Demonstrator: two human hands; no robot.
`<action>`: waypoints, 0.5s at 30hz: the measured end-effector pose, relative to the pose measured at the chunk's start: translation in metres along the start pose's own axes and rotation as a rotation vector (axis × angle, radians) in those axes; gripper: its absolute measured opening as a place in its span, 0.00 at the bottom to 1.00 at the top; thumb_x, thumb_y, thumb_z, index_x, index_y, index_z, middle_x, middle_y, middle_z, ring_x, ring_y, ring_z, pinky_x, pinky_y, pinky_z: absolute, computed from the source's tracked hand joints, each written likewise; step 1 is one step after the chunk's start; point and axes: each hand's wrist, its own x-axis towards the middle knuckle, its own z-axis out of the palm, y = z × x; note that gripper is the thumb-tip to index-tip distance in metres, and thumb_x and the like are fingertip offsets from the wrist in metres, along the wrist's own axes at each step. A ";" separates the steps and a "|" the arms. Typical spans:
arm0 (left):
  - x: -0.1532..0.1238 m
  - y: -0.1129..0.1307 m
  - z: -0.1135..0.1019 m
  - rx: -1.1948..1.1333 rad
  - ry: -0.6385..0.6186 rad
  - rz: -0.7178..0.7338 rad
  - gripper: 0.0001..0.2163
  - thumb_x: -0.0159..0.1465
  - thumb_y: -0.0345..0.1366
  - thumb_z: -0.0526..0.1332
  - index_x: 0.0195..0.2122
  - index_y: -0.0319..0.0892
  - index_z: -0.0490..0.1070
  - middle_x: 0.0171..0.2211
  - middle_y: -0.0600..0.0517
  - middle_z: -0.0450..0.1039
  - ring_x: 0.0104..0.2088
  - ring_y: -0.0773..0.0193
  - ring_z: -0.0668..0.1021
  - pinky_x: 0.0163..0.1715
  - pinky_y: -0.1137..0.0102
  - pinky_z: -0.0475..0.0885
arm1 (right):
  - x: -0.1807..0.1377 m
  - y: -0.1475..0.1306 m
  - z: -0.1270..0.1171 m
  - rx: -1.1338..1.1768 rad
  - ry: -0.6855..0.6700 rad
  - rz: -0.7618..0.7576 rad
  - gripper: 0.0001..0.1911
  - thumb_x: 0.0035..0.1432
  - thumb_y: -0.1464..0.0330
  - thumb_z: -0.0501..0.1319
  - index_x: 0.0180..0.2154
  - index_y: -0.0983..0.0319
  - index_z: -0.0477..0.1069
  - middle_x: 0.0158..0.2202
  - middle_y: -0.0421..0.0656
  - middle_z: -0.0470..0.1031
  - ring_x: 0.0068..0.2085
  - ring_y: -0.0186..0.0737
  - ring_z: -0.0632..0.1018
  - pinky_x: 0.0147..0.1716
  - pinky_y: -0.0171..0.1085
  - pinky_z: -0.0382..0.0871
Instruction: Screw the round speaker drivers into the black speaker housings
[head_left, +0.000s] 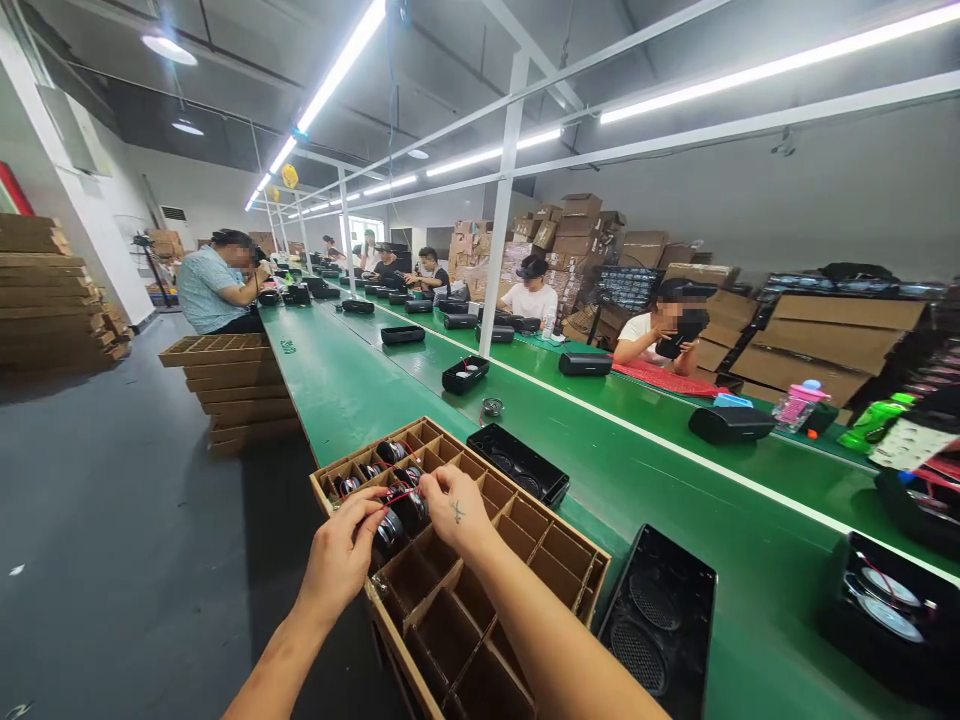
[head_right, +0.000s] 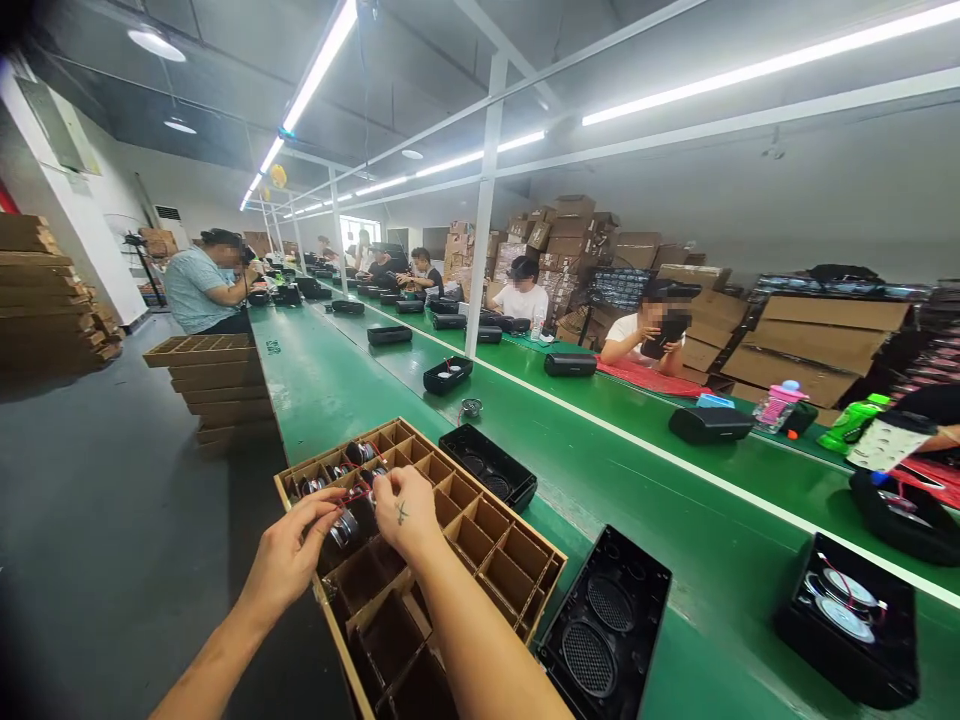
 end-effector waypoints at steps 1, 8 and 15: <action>0.000 0.004 0.000 -0.051 0.047 -0.027 0.23 0.74 0.56 0.54 0.38 0.43 0.78 0.54 0.44 0.82 0.54 0.52 0.83 0.59 0.55 0.76 | 0.003 -0.005 -0.006 0.061 0.031 -0.019 0.16 0.73 0.58 0.65 0.51 0.64 0.76 0.49 0.46 0.79 0.47 0.44 0.81 0.49 0.48 0.80; -0.015 0.064 -0.006 -0.358 0.185 -0.179 0.24 0.68 0.61 0.62 0.45 0.44 0.81 0.50 0.46 0.84 0.50 0.51 0.84 0.56 0.59 0.78 | -0.029 -0.032 -0.064 0.514 0.140 -0.178 0.19 0.72 0.53 0.64 0.39 0.64 0.76 0.37 0.42 0.77 0.40 0.41 0.79 0.45 0.44 0.77; -0.075 0.130 0.031 -1.040 -0.066 -0.519 0.25 0.58 0.65 0.70 0.32 0.45 0.74 0.37 0.49 0.82 0.40 0.51 0.84 0.40 0.58 0.84 | -0.156 -0.002 -0.127 0.856 0.342 -0.196 0.26 0.69 0.46 0.62 0.31 0.61 0.75 0.32 0.44 0.76 0.35 0.39 0.74 0.39 0.40 0.71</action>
